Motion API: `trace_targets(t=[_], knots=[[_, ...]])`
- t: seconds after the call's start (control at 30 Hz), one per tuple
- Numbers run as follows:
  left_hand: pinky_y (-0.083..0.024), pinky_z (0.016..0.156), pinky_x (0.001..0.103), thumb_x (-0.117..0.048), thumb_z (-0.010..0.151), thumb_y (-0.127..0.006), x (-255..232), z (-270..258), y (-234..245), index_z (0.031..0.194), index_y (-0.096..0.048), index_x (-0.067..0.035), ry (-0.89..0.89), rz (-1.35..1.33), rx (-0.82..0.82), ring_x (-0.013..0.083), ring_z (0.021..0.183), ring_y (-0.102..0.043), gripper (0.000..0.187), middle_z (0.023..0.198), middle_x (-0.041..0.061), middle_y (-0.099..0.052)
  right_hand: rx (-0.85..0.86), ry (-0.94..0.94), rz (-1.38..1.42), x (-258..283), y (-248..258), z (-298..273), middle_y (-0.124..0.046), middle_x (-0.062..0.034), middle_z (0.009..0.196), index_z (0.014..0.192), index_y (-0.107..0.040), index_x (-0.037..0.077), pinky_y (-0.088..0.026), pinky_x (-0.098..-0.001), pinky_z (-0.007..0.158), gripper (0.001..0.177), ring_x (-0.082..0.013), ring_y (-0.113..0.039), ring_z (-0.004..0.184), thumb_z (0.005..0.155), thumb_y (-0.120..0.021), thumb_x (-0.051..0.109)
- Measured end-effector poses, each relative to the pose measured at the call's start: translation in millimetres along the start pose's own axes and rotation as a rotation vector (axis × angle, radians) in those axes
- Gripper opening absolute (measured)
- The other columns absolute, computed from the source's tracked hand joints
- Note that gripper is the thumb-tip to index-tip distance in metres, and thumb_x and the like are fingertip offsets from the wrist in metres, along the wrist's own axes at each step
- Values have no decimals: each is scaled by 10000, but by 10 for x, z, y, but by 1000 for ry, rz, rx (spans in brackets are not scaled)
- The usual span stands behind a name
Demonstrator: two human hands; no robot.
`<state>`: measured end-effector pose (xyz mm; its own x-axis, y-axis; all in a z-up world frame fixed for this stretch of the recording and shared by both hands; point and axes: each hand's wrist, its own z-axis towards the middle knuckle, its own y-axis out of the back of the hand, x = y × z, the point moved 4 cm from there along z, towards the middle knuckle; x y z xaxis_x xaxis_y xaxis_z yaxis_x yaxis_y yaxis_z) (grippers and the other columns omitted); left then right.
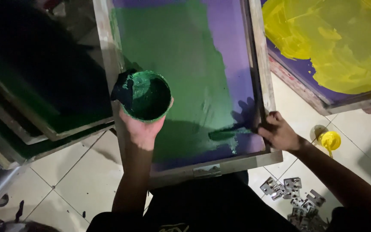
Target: Spreading green ink onto a screen printing frame using a small spatula
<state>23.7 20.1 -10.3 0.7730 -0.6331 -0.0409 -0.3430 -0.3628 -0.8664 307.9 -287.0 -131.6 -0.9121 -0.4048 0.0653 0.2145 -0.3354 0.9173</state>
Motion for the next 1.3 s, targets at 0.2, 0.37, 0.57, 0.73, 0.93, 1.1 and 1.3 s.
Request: trace_targets(t=[0.2, 0.37, 0.57, 0.73, 0.93, 1.1, 1.3], knots=[[-531, 1017, 546, -487, 718, -818, 22, 18, 26, 1000, -720, -186, -4, -60, 3, 306, 1133, -676, 425, 1136, 55, -711, -114, -161, 253, 70, 424, 59, -432, -16, 738, 799, -567, 105, -445, -508, 673, 109, -367, -471, 735, 884, -614, 154], [-540, 954, 541, -446, 730, -894, -164, 154, 248, 1360, -566, -173, 28, 245, 467, 354, 1260, -553, 760, 1378, 152, -568, 438, -812, 381, -36, 936, -211, -659, -120, 1127, 1158, -721, 142, -502, -476, 1015, 408, -287, -533, 1250, 751, -714, 161], [-536, 965, 543, -443, 731, -895, -140, 195, 240, 1359, -571, -172, 38, 237, 463, 354, 1259, -555, 757, 1374, 150, -572, 367, -622, 227, 275, 1698, 748, -636, 4, 650, 843, -762, 201, -469, -369, 709, 180, -230, -563, 675, 865, -637, 74], [-533, 974, 544, -441, 731, -896, -104, 211, 263, 1358, -576, -172, 48, 230, 453, 354, 1259, -556, 753, 1371, 149, -576, 412, -599, 109, 260, 1553, 444, -571, -4, 652, 850, -754, 298, -463, -371, 822, 208, -241, -580, 738, 805, -668, 114], [-529, 986, 546, -438, 732, -898, -75, 187, 321, 1356, -582, -171, 55, 220, 442, 354, 1259, -558, 749, 1367, 147, -582, 392, -508, 130, 313, 1450, 468, -595, -6, 650, 840, -737, 269, -431, -403, 839, 171, -228, -590, 736, 774, -661, 131], [-526, 995, 548, -435, 732, -899, -82, 154, 357, 1355, -586, -171, 66, 222, 434, 354, 1258, -560, 746, 1364, 145, -586, 418, -457, 125, 405, 1446, 595, -661, 40, 634, 833, -762, 251, -411, -414, 845, 156, -208, -580, 695, 819, -662, 132], [-522, 1007, 550, -432, 732, -901, -55, 153, 358, 1354, -592, -171, 76, 221, 430, 354, 1258, -562, 742, 1360, 143, -592, 535, -340, 37, 557, 1333, 692, -679, 0, 668, 888, -721, 226, -367, -457, 991, 152, -242, -618, 814, 752, -702, 160]])
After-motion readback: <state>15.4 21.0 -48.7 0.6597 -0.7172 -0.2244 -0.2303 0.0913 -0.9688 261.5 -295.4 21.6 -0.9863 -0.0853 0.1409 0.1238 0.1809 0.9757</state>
